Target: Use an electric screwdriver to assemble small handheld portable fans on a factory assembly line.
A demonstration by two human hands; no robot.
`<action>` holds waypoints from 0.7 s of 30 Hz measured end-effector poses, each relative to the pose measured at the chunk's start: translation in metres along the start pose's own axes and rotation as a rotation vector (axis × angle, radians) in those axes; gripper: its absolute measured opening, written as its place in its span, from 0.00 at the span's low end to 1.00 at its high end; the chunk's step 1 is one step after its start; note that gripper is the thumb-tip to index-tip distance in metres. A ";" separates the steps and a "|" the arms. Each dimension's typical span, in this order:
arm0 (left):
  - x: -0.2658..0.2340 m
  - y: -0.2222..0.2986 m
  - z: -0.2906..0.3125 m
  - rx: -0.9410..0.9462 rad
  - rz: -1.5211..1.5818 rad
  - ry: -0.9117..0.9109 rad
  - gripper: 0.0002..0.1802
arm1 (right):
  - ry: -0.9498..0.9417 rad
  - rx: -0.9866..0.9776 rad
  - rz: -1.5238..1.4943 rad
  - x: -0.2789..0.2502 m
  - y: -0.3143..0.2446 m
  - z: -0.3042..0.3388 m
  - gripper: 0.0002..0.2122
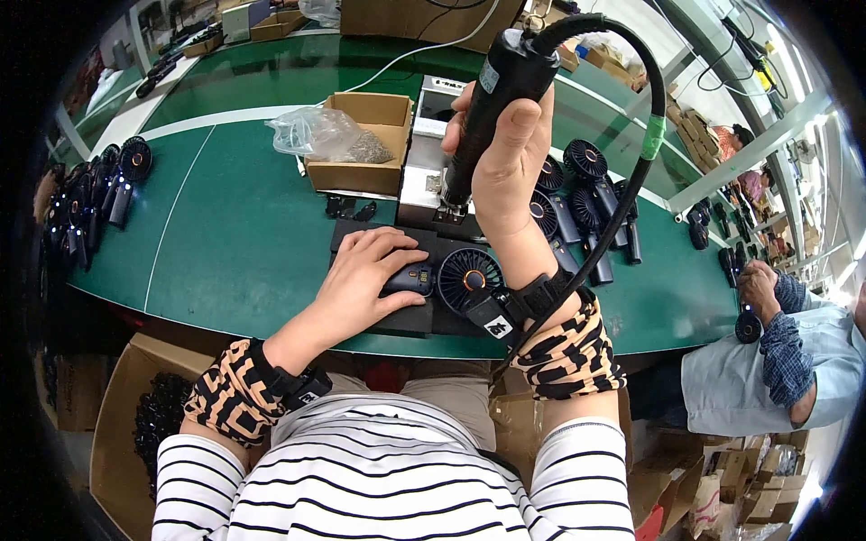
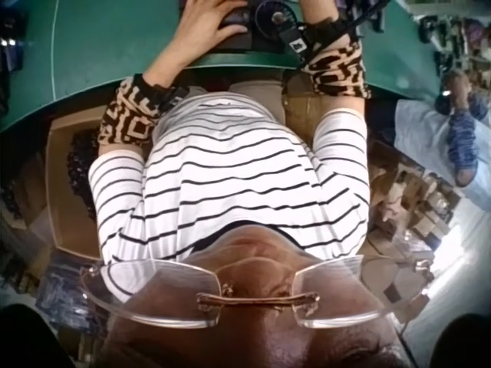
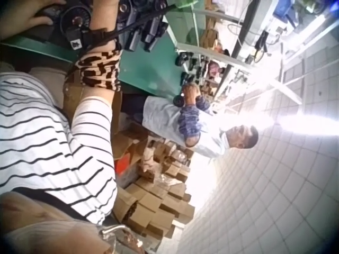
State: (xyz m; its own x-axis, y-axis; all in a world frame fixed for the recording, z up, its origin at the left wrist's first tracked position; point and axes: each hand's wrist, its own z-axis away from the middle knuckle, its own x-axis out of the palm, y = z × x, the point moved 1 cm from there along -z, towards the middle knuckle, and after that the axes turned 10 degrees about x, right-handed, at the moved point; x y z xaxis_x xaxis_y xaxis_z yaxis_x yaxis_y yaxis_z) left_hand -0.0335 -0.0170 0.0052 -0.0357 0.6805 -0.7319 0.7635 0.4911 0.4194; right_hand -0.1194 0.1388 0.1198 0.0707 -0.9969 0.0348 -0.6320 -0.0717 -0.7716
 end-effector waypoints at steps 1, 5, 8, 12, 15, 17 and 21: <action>-0.001 0.000 0.000 -0.001 0.003 0.001 0.28 | 0.012 0.015 -0.004 0.000 0.000 0.000 0.42; 0.001 -0.002 0.002 0.032 -0.003 0.053 0.26 | -0.009 0.052 -0.037 -0.003 0.004 -0.001 0.43; 0.003 -0.002 -0.001 0.044 -0.001 0.056 0.26 | -0.021 0.073 -0.031 -0.005 -0.004 0.005 0.44; 0.003 -0.003 0.001 0.034 0.004 0.054 0.26 | -0.089 0.099 -0.072 -0.001 -0.024 0.030 0.46; 0.003 -0.003 0.000 0.013 -0.004 0.018 0.28 | -0.087 0.144 -0.101 0.002 -0.041 0.049 0.49; 0.004 -0.004 0.000 0.012 -0.008 0.009 0.28 | -0.088 0.164 -0.117 0.003 -0.044 0.058 0.49; 0.003 -0.003 0.001 0.000 -0.019 -0.004 0.28 | -0.100 0.190 -0.141 0.005 -0.040 0.071 0.50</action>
State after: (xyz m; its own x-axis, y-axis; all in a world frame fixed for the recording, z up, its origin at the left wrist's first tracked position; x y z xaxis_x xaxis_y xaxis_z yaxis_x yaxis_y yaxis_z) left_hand -0.0348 -0.0167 0.0011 -0.0479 0.6689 -0.7418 0.7625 0.5042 0.4054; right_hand -0.0393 0.1390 0.1055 0.2298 -0.9687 0.0943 -0.4552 -0.1926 -0.8693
